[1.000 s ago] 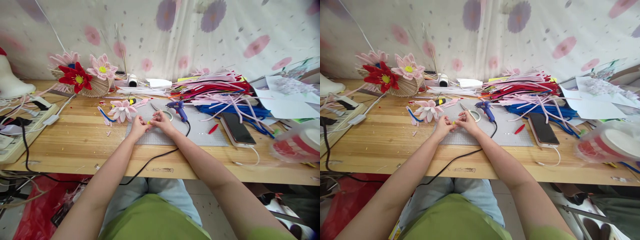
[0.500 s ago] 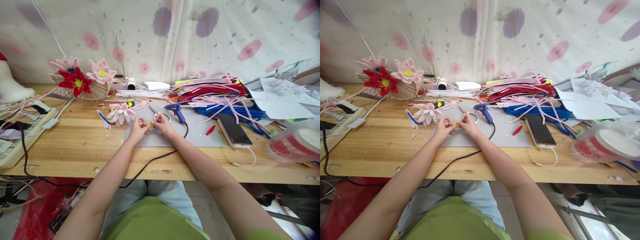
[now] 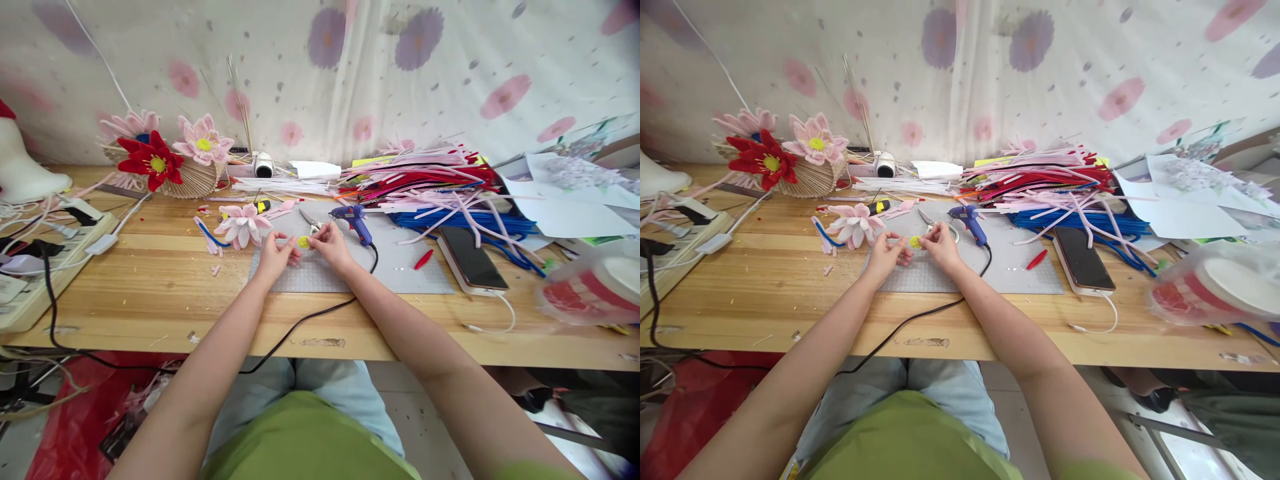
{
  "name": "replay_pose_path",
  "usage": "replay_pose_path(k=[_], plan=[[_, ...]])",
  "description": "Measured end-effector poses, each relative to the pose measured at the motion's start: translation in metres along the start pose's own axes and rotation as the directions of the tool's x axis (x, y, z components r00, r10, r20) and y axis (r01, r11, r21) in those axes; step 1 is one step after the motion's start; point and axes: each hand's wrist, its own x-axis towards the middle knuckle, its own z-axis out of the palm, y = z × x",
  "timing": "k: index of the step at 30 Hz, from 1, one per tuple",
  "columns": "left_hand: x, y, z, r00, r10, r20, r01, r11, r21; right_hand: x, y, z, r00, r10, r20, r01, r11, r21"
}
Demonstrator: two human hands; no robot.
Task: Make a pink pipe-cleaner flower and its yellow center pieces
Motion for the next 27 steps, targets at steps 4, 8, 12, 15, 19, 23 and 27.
replay_pose_path(k=[4,8,12,15,19,23,27], plan=[[0.000,0.010,-0.005,0.995,-0.099,0.016,0.100,0.992,-0.083,-0.010,-0.012,0.000,0.947,-0.303,0.108,0.320,0.855,-0.408],[0.000,0.012,-0.011,0.997,-0.074,0.002,0.074,0.985,-0.159,-0.016,-0.017,0.004,0.862,-0.383,0.333,0.505,0.718,-0.479],[0.000,0.004,-0.009,0.998,0.026,-0.051,-0.032,0.990,-0.137,-0.013,-0.012,0.005,0.934,-0.334,0.128,0.358,0.882,-0.307],[0.000,0.000,-0.006,0.995,0.082,-0.059,-0.087,0.992,-0.090,-0.007,-0.005,0.005,0.985,-0.140,0.104,0.150,0.983,-0.105],[-0.001,0.000,-0.005,0.996,0.076,-0.048,-0.079,0.996,-0.045,-0.001,0.000,0.004,0.990,0.011,0.140,-0.020,0.998,0.065],[-0.001,0.002,-0.005,0.997,0.067,-0.035,-0.069,0.996,-0.049,0.000,-0.002,0.002,0.989,0.044,0.141,-0.059,0.993,0.104],[0.001,0.001,-0.006,0.994,0.075,-0.080,-0.082,0.993,-0.085,-0.003,-0.004,0.003,0.975,0.072,0.210,-0.103,0.985,0.137]])
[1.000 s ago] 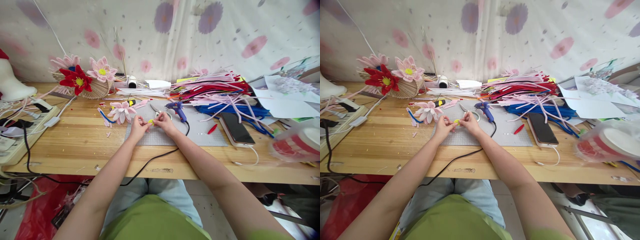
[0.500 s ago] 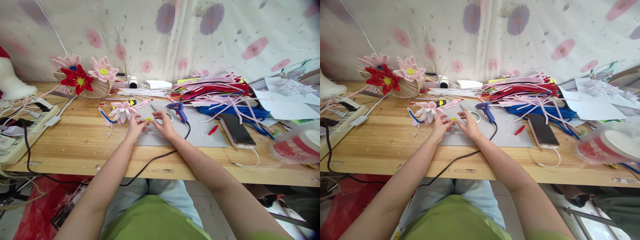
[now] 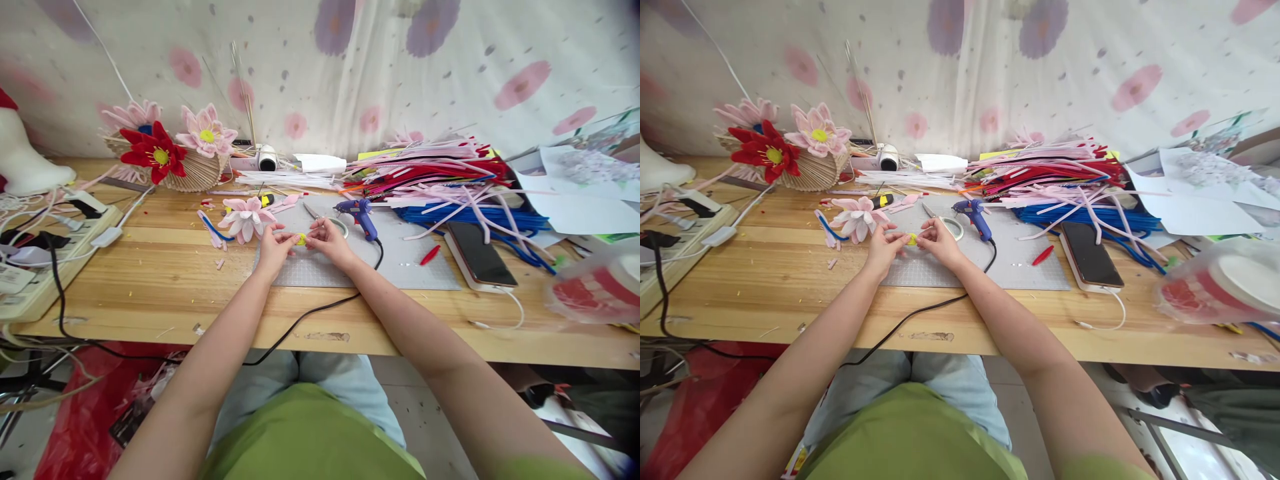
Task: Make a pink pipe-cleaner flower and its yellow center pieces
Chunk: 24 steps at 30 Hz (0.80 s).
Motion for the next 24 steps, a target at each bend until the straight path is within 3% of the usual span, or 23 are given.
replay_pose_path(k=[7,16,20,24], plan=[[0.000,0.001,0.004,0.999,-0.016,-0.042,0.017,1.000,0.011,-0.001,0.000,0.003,0.997,0.063,0.049,-0.065,0.998,0.022],[0.000,0.000,0.005,0.997,-0.060,0.050,0.061,0.998,-0.026,0.000,0.001,0.002,0.997,0.069,0.046,-0.072,0.996,0.056],[0.001,-0.008,0.005,1.000,0.008,0.027,-0.009,0.999,0.040,0.000,0.001,-0.001,0.992,0.124,0.012,-0.124,0.990,0.073],[0.000,-0.010,-0.001,0.975,0.221,0.017,-0.219,0.952,0.216,0.000,-0.002,-0.006,0.992,0.130,-0.010,-0.128,0.987,0.100]])
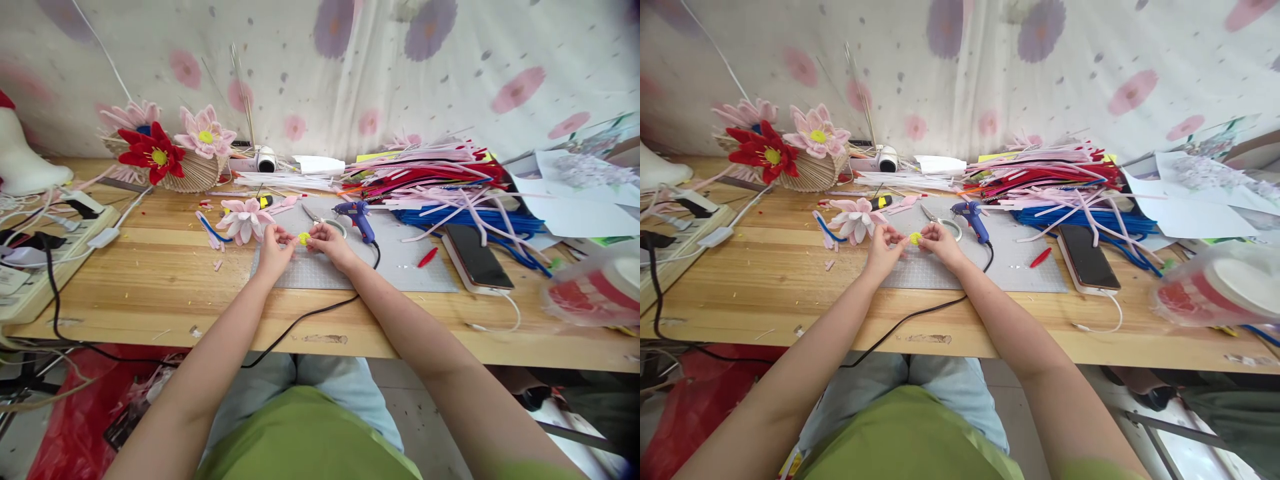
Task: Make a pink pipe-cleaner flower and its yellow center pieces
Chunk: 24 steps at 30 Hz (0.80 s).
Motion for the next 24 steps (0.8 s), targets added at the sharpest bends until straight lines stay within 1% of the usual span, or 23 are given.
replay_pose_path(k=[1,3,5,6,7,9,10,11,12,13,14,15,16,18,19,21,24], plan=[[0.000,0.002,-0.003,0.998,0.068,-0.010,-0.067,0.997,0.050,0.000,-0.001,-0.001,1.000,0.004,0.006,-0.004,1.000,0.003],[0.002,0.010,-0.013,0.979,0.198,-0.043,-0.191,0.973,0.133,-0.001,-0.003,-0.003,1.000,0.016,0.027,-0.016,1.000,0.001],[0.006,0.021,-0.026,0.938,0.317,-0.144,-0.291,0.941,0.176,-0.002,-0.004,-0.003,0.999,0.026,0.045,-0.026,1.000,-0.007],[0.009,0.027,-0.035,0.903,0.370,-0.217,-0.330,0.923,0.200,-0.003,-0.004,-0.004,0.998,0.030,0.048,-0.029,1.000,-0.011],[0.014,0.032,-0.044,0.858,0.414,-0.306,-0.356,0.906,0.228,-0.003,-0.004,-0.004,0.998,0.033,0.048,-0.033,0.999,-0.012],[0.023,0.039,-0.066,0.768,0.449,-0.457,-0.344,0.891,0.297,-0.003,-0.004,-0.003,0.998,0.038,0.043,-0.038,0.999,-0.012],[0.028,0.040,-0.078,0.744,0.452,-0.493,-0.319,0.888,0.332,-0.003,-0.004,-0.003,0.998,0.039,0.041,-0.039,0.999,-0.013],[0.033,0.039,-0.090,0.738,0.451,-0.502,-0.288,0.884,0.369,-0.002,-0.004,-0.003,0.998,0.041,0.037,-0.041,0.999,-0.016],[0.038,0.037,-0.101,0.760,0.447,-0.472,-0.264,0.876,0.404,-0.002,-0.004,-0.003,0.998,0.045,0.034,-0.044,0.999,-0.018],[0.041,0.033,-0.111,0.805,0.433,-0.406,-0.251,0.868,0.429,-0.001,-0.003,-0.003,0.998,0.050,0.028,-0.049,0.999,-0.020],[0.045,0.028,-0.120,0.861,0.398,-0.318,-0.232,0.862,0.451,0.000,-0.003,-0.003,0.998,0.056,0.023,-0.056,0.998,-0.022],[0.047,0.022,-0.127,0.916,0.333,-0.222,-0.197,0.858,0.474,0.000,-0.002,-0.003,0.998,0.062,0.017,-0.061,0.998,-0.024],[0.049,0.016,-0.131,0.953,0.265,-0.150,-0.162,0.859,0.486,0.001,-0.002,-0.003,0.998,0.066,0.013,-0.066,0.998,-0.025],[0.051,0.007,-0.133,0.981,0.178,-0.078,-0.115,0.855,0.505,0.001,-0.001,-0.004,0.998,0.068,0.008,-0.068,0.997,-0.033],[0.051,0.004,-0.131,0.986,0.150,-0.070,-0.093,0.851,0.517,0.001,-0.001,-0.004,0.998,0.065,0.006,-0.064,0.997,-0.037],[0.053,0.001,-0.123,0.989,0.122,-0.086,-0.059,0.850,0.523,-0.001,-0.002,-0.003,0.999,0.051,0.006,-0.051,0.998,-0.039],[0.057,0.005,-0.110,0.979,0.118,-0.166,-0.025,0.878,0.478,-0.003,-0.002,-0.002,0.999,0.038,0.023,-0.037,0.999,-0.036]])
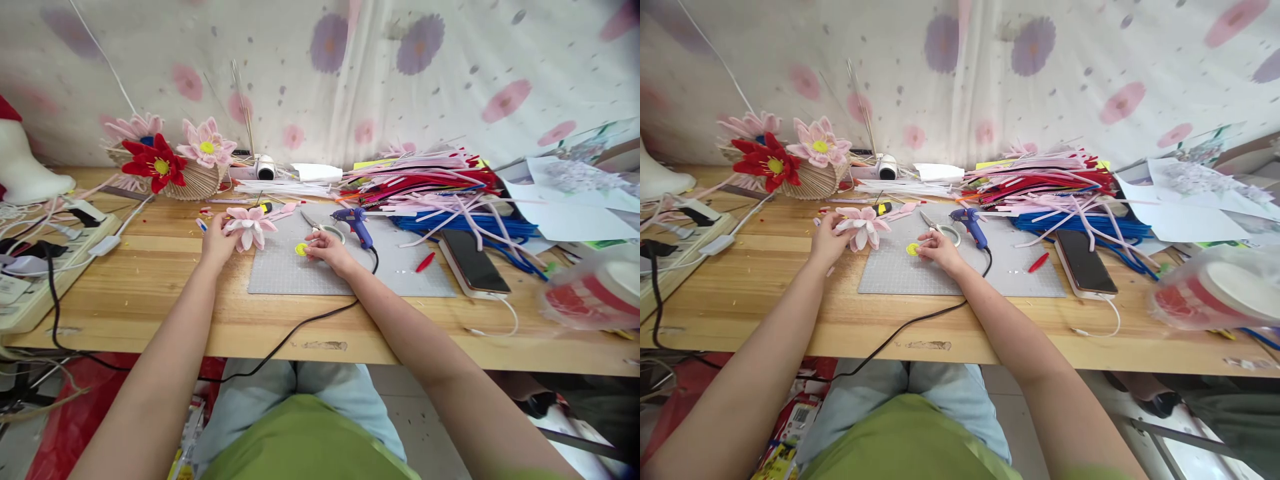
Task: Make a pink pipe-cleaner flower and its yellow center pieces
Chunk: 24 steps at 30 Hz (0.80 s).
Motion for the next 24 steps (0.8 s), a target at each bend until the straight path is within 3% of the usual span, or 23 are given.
replay_pose_path(k=[3,7,14,18,21,22,24], plan=[[0.005,0.008,0.003,0.990,-0.025,-0.137,0.017,0.998,-0.055,0.000,0.000,0.002,1.000,0.007,0.000,-0.007,1.000,-0.018],[0.012,0.013,0.001,0.938,0.026,-0.345,-0.050,0.997,-0.059,0.002,0.003,0.001,1.000,-0.005,-0.008,0.005,0.999,-0.035],[0.025,0.030,-0.006,0.877,0.081,-0.473,-0.209,0.951,-0.226,0.004,0.005,0.001,1.000,-0.018,-0.022,0.017,0.998,-0.055],[0.028,0.046,-0.023,0.778,0.157,-0.608,-0.355,0.909,-0.219,0.003,0.005,0.002,1.000,-0.018,-0.022,0.017,0.998,-0.063],[0.021,0.056,-0.036,0.701,0.184,-0.689,-0.350,0.931,-0.108,0.004,0.005,0.002,1.000,-0.015,-0.015,0.014,0.998,-0.065],[0.018,0.058,-0.038,0.717,0.149,-0.681,-0.329,0.933,-0.143,0.004,0.006,0.002,1.000,-0.014,-0.011,0.014,0.998,-0.063],[0.010,0.058,-0.042,0.795,0.001,-0.606,-0.235,0.922,-0.307,0.004,0.006,0.002,1.000,-0.012,-0.004,0.012,0.998,-0.061]])
